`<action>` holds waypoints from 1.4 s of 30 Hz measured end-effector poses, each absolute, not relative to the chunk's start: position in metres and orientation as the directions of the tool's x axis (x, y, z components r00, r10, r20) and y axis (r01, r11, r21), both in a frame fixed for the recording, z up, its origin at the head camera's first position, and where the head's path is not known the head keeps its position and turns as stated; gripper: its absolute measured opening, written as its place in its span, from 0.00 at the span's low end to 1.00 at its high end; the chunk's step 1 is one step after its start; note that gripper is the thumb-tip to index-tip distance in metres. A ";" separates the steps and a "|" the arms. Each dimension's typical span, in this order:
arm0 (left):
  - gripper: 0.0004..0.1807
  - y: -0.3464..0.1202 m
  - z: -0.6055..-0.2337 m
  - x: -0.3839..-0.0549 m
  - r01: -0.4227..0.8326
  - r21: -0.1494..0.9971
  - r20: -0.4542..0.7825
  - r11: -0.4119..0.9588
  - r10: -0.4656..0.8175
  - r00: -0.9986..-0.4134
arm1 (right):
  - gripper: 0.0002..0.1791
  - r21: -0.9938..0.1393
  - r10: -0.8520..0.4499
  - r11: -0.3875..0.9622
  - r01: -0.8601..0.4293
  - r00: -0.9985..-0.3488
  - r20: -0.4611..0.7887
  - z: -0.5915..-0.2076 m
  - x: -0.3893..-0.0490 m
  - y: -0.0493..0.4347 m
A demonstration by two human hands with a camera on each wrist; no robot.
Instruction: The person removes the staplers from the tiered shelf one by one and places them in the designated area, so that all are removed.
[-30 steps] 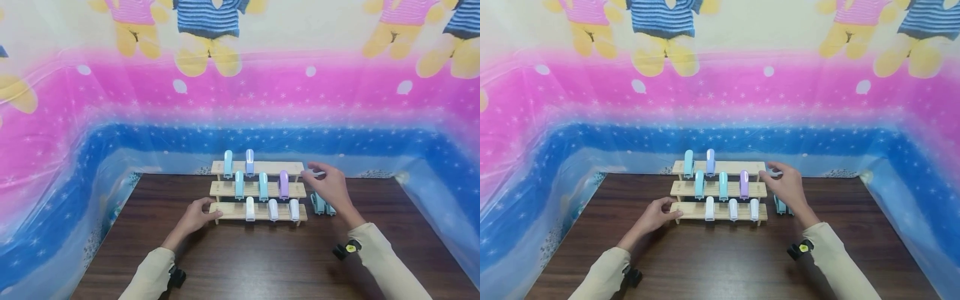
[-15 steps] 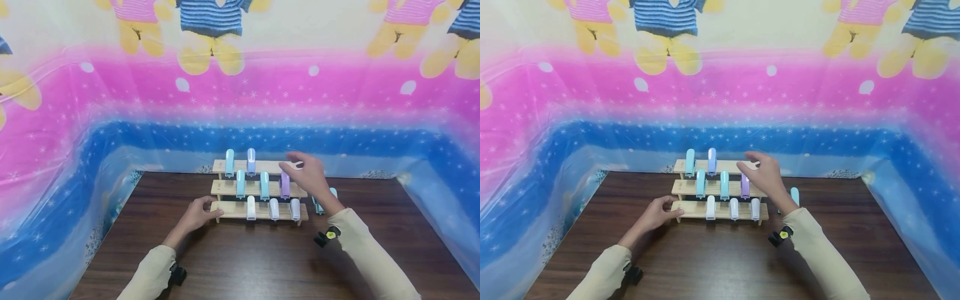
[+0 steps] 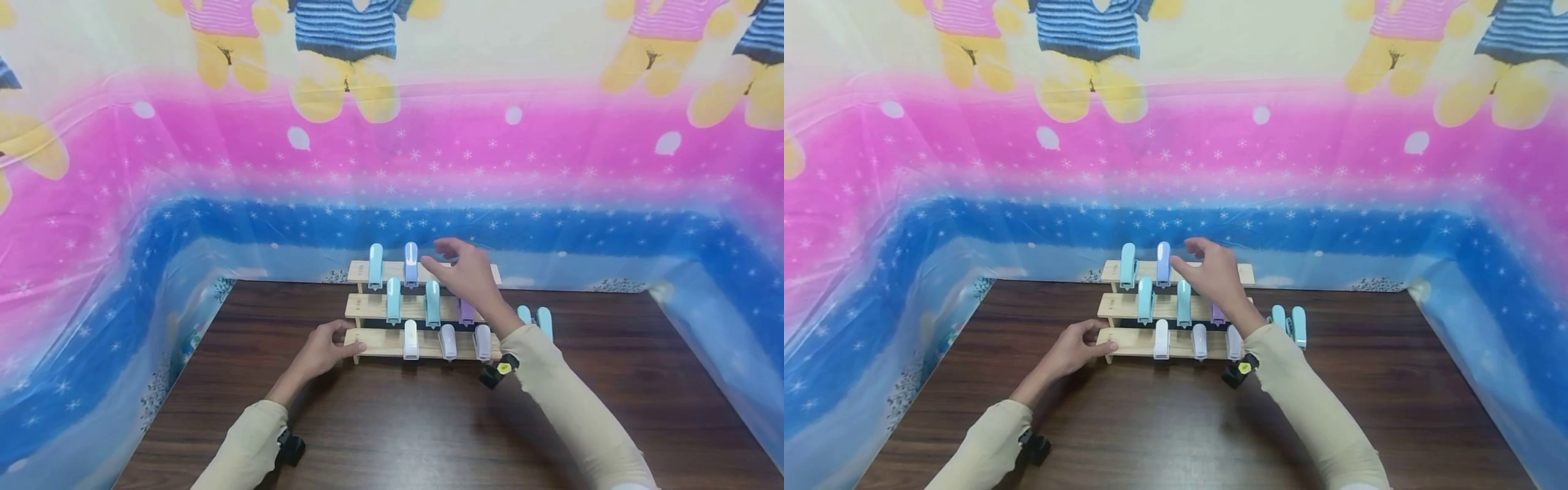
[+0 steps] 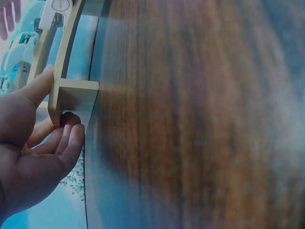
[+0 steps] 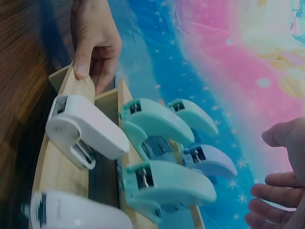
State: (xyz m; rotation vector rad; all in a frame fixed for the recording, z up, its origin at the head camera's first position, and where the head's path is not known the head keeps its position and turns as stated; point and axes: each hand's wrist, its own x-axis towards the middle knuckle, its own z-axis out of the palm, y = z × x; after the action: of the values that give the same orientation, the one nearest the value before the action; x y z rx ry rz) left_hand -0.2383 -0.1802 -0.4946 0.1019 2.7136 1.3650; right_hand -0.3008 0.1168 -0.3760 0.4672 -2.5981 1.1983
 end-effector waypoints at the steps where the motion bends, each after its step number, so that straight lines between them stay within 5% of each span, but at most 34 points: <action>1: 0.31 -0.180 -0.495 -0.238 0.014 0.803 -0.061 0.596 0.106 -0.993 | 0.33 -0.695 -0.182 0.613 -0.377 -0.923 0.340 -0.377 -0.302 0.113; 22: 0.32 -0.181 -0.497 -0.238 0.013 0.797 -0.060 0.604 0.101 -0.993 | 0.39 -0.738 -0.116 0.634 -0.231 -0.972 0.205 -0.402 -0.318 0.080; 42: 0.32 -0.181 -0.496 -0.241 0.003 0.804 -0.074 0.595 0.104 -0.992 | 0.30 -0.760 -0.047 0.627 -0.172 -0.982 0.183 -0.402 -0.319 0.073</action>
State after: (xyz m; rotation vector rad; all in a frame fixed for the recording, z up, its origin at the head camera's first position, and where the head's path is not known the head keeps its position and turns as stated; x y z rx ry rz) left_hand -0.2411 -0.1808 -0.4959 0.0904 2.7035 1.3627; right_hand -0.3192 0.0728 -0.4016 0.1829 -2.7004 1.2850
